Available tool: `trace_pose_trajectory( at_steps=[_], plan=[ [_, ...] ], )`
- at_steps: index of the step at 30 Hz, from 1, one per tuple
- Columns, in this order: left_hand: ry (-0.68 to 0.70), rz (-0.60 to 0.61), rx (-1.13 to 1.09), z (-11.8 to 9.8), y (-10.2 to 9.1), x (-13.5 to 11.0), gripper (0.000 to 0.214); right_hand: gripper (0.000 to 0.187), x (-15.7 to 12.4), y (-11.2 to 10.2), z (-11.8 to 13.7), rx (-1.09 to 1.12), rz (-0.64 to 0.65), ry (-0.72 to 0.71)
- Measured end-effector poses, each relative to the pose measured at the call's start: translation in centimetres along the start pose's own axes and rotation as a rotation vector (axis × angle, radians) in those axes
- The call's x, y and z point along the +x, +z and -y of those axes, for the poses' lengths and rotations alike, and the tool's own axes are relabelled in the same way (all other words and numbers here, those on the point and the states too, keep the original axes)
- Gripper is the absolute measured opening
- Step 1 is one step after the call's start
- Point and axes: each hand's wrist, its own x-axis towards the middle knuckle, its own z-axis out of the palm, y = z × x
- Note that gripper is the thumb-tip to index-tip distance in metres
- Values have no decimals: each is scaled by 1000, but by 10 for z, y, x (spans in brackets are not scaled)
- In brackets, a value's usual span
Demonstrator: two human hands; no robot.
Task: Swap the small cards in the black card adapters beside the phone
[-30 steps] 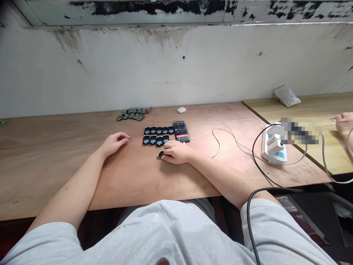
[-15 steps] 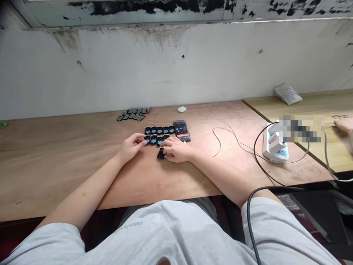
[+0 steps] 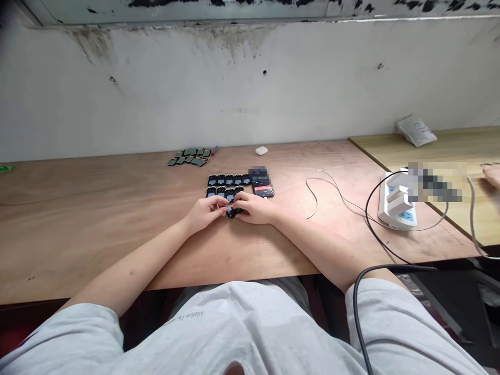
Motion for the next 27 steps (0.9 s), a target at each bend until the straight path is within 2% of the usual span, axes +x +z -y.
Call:
trace_pose_trajectory(
  at_steps=[3,6,10,18,27],
  plan=[
    [-49,-5,-21,-7,-1,1,24,32,-1,0,1,3,25,101],
    [-67,-1,-29,-11,2,2,25,31,-1,0,2,-43,57,159],
    [30,10,-8,-8,9,3,23,23,0,-1,3,-118,77,151],
    [154,-3,90,1,13,8,18,24,1,-5,3,-68,106,146],
    [182,18,135,-1,11,6,17,27,3,-7,5,-28,116,183]
  ],
)
